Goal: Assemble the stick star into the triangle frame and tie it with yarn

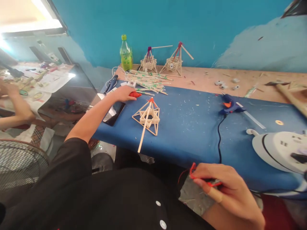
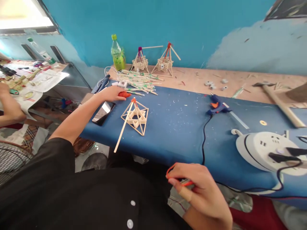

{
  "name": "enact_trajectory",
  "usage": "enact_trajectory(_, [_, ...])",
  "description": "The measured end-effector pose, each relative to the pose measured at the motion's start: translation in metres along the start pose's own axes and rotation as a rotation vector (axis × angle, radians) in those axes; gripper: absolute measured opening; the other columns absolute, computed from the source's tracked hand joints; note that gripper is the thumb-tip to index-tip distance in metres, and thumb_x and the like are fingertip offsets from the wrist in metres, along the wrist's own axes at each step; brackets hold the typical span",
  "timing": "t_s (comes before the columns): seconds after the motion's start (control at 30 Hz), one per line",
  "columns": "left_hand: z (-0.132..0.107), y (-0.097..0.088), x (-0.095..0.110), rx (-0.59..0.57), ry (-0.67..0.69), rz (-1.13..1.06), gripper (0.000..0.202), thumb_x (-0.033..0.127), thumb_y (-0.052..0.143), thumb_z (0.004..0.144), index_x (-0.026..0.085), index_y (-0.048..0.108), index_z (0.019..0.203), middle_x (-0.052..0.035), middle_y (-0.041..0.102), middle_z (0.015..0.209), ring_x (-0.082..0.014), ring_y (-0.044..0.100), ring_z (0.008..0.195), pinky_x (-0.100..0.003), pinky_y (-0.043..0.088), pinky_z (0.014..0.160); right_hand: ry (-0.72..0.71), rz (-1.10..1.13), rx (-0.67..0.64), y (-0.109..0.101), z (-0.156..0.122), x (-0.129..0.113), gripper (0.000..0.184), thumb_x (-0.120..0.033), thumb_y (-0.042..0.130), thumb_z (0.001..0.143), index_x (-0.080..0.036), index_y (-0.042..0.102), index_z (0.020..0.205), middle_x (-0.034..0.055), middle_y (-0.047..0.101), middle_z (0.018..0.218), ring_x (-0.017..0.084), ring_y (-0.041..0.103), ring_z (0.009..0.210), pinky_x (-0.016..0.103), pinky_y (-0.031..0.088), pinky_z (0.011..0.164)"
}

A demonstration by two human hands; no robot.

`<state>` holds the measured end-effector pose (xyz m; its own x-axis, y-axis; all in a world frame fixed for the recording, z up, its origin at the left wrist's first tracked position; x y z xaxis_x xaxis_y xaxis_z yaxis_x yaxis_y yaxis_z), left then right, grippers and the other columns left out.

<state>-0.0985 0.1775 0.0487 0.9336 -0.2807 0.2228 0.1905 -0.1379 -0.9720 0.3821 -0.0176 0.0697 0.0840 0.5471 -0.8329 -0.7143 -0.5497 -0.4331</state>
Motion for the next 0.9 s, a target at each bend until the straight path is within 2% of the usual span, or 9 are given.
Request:
enact_trajectory(0.1, [-0.002,0.002,0.005,0.042,-0.051,0.038,0.058,0.044,0.077,0.094,0.014,0.075,0.143,-0.0221,0.076,0.148,-0.0386,0.068,0.134,-0.051,0.053,0.116,-0.051,0.059,-0.155,0.008,0.004,0.005,0.012,-0.020,0.071,0.107,-0.025,0.078,0.098,-0.0015,0.079,0.076,0.012,0.074,0.063,0.022,0.055,0.061])
enact_trajectory(0.17, [-0.017,-0.003,0.016,0.227,-0.076,-0.005,0.058,0.038,0.080,0.094,0.014,0.074,0.146,-0.0214,0.075,0.151,-0.0354,0.069,0.134,-0.049,0.053,0.119,-0.056,0.104,-0.182,0.019,0.009,0.009,0.013,-0.022,0.069,0.109,-0.024,0.078,0.100,0.0001,0.080,0.077,0.012,0.074,0.065,0.023,0.054,0.062])
enact_trajectory(0.27, [-0.067,-0.012,0.042,0.724,-0.132,-0.258,0.025,0.034,0.079,0.095,0.015,0.083,0.112,-0.0085,0.083,0.098,-0.0195,0.071,0.082,-0.033,0.058,0.084,-0.061,0.195,-0.172,0.039,0.021,0.013,0.015,-0.024,0.069,0.109,-0.022,0.079,0.098,0.0012,0.079,0.077,0.011,0.069,0.064,0.022,0.052,0.062])
enact_trajectory(0.33, [-0.114,-0.011,0.065,0.832,-0.133,-0.412,0.028,0.028,0.065,0.103,0.018,0.077,0.079,-0.0011,0.071,0.067,-0.0141,0.063,0.064,-0.027,0.050,0.068,-0.058,0.252,-0.167,0.053,0.029,0.015,0.016,-0.025,0.071,0.108,-0.021,0.081,0.097,0.0015,0.079,0.078,0.010,0.067,0.063,0.021,0.051,0.062])
enact_trajectory(0.4, [-0.160,0.000,0.090,0.662,-0.073,-0.586,0.031,0.024,0.066,0.098,0.019,0.076,0.069,0.0023,0.063,0.054,-0.0107,0.055,0.050,-0.023,0.041,0.055,-0.033,0.285,-0.183,0.064,0.035,0.016,0.016,-0.026,0.073,0.108,-0.020,0.082,0.096,0.0020,0.079,0.077,0.010,0.067,0.063,0.020,0.050,0.062])
enact_trajectory(0.5, [-0.212,0.033,0.132,0.137,-0.055,-0.791,0.033,0.026,0.071,0.098,0.018,0.079,0.068,-0.0007,0.071,0.057,-0.0117,0.065,0.054,-0.021,0.045,0.056,0.037,0.314,-0.210,0.081,0.038,0.019,0.021,-0.028,0.074,0.107,-0.019,0.082,0.090,0.0023,0.077,0.076,0.010,0.065,0.063,0.021,0.048,0.061])
enact_trajectory(0.6, [-0.233,0.073,0.174,-0.182,-0.139,-1.039,0.032,0.041,0.080,0.099,0.016,0.090,0.116,-0.0084,0.088,0.091,-0.0131,0.072,0.060,-0.022,0.053,0.059,0.146,0.334,-0.252,0.098,0.037,0.023,0.032,-0.032,0.073,0.106,-0.018,0.075,0.078,0.0024,0.074,0.075,0.011,0.062,0.066,0.024,0.048,0.065])
enact_trajectory(0.7, [-0.231,0.108,0.210,-0.258,-0.145,-1.288,0.068,0.047,0.097,0.084,0.016,0.082,0.143,-0.0070,0.086,0.095,-0.0147,0.074,0.070,-0.022,0.057,0.066,0.287,0.322,-0.252,0.112,0.036,0.026,0.039,-0.036,0.072,0.104,-0.019,0.068,0.069,0.0013,0.068,0.072,0.012,0.057,0.067,0.027,0.046,0.067])
enact_trajectory(0.9, [-0.216,0.139,0.226,-0.243,-0.359,-1.573,0.057,0.064,0.100,0.080,0.011,0.089,0.096,-0.0083,0.082,0.077,-0.0158,0.077,0.069,-0.024,0.061,0.069,0.500,0.216,-0.101,0.112,0.027,0.030,0.035,-0.047,0.073,0.100,-0.020,0.079,0.080,0.0023,0.070,0.073,0.015,0.057,0.066,0.030,0.046,0.066])
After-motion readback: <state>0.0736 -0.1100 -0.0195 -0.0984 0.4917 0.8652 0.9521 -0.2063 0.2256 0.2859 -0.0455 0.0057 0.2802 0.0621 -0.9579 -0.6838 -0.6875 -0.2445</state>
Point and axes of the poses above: each hand's wrist, its own z-axis towards the middle knuckle, its own y-axis out of the palm, x = y × z, the point moved 1 cm from there along z, towards the middle knuckle
